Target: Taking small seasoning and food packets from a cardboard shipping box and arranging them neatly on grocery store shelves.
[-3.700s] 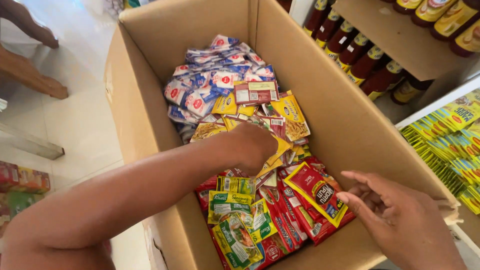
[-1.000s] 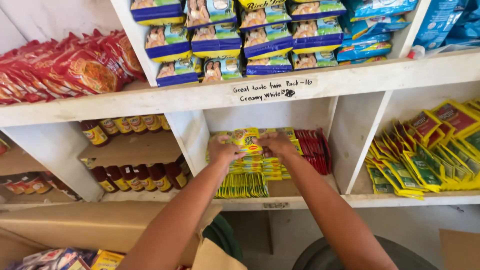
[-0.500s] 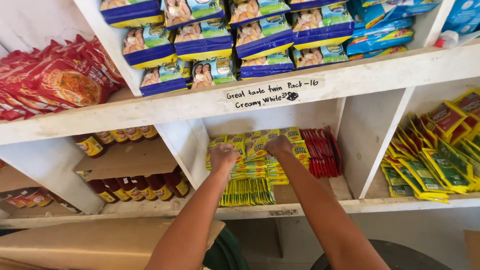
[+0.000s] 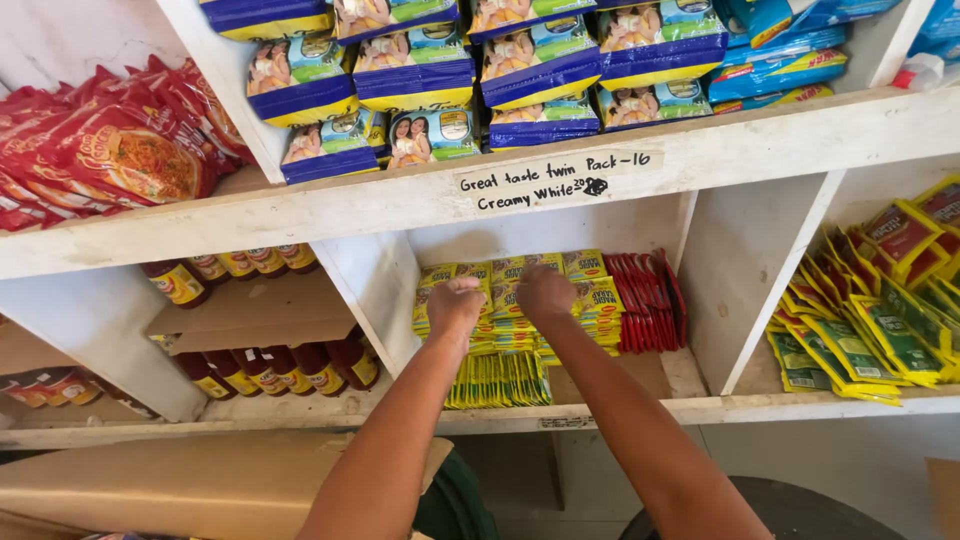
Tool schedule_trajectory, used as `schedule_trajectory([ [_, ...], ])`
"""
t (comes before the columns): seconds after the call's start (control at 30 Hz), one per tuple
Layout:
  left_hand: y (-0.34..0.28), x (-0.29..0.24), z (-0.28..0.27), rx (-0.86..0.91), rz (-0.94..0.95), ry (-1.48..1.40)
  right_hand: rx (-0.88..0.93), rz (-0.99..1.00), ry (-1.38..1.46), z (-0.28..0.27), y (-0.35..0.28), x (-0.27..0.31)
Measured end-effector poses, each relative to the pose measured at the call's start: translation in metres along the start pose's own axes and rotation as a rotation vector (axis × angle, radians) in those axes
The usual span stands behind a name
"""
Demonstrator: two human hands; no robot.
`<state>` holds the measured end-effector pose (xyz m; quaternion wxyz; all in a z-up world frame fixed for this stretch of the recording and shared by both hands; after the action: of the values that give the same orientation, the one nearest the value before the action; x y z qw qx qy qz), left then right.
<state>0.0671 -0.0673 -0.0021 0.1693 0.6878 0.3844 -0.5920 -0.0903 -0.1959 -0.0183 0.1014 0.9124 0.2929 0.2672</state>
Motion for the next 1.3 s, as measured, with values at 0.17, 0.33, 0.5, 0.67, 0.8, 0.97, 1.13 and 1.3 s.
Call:
schedule_trajectory([
  [0.17,0.005,-0.004,-0.013,-0.055,0.019,-0.052,-0.046,-0.258,-0.008,0.031,0.003,0.034],
  [0.33,0.034,0.009,-0.015,-0.035,0.030,-0.124,-0.026,-0.306,-0.078,0.053,0.006,0.038],
  [0.5,0.022,0.001,-0.022,-0.078,0.039,-0.084,0.045,-0.245,-0.051,0.019,-0.010,0.053],
  [0.67,0.045,0.013,-0.019,-0.129,0.034,-0.061,-0.030,-0.147,0.192,0.000,-0.013,0.038],
  [0.8,0.054,-0.005,-0.001,-0.300,0.446,0.366,-0.341,-0.402,0.357,-0.025,-0.017,0.028],
  [0.97,-0.005,-0.050,0.009,-0.325,0.758,1.270,-0.262,-0.643,0.544,-0.117,-0.098,0.114],
  [1.13,-0.128,-0.101,-0.100,0.054,0.311,0.581,-0.192,-0.804,0.629,-0.167,-0.182,0.196],
  [1.3,-0.246,-0.077,-0.222,-0.014,0.411,0.653,-0.049,-0.953,0.618,-0.164,-0.255,0.270],
])
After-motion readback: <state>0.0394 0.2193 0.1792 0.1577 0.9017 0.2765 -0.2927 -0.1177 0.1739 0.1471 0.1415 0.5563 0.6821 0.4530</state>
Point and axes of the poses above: each hand's wrist, its own y-axis towards the middle knuckle, its own z-axis out of the palm, x = y × z, the point moved 9 cm from there along y, towards the middle knuckle, and after that the axes turned 15 degrees about -z, right-handed, at the moved point
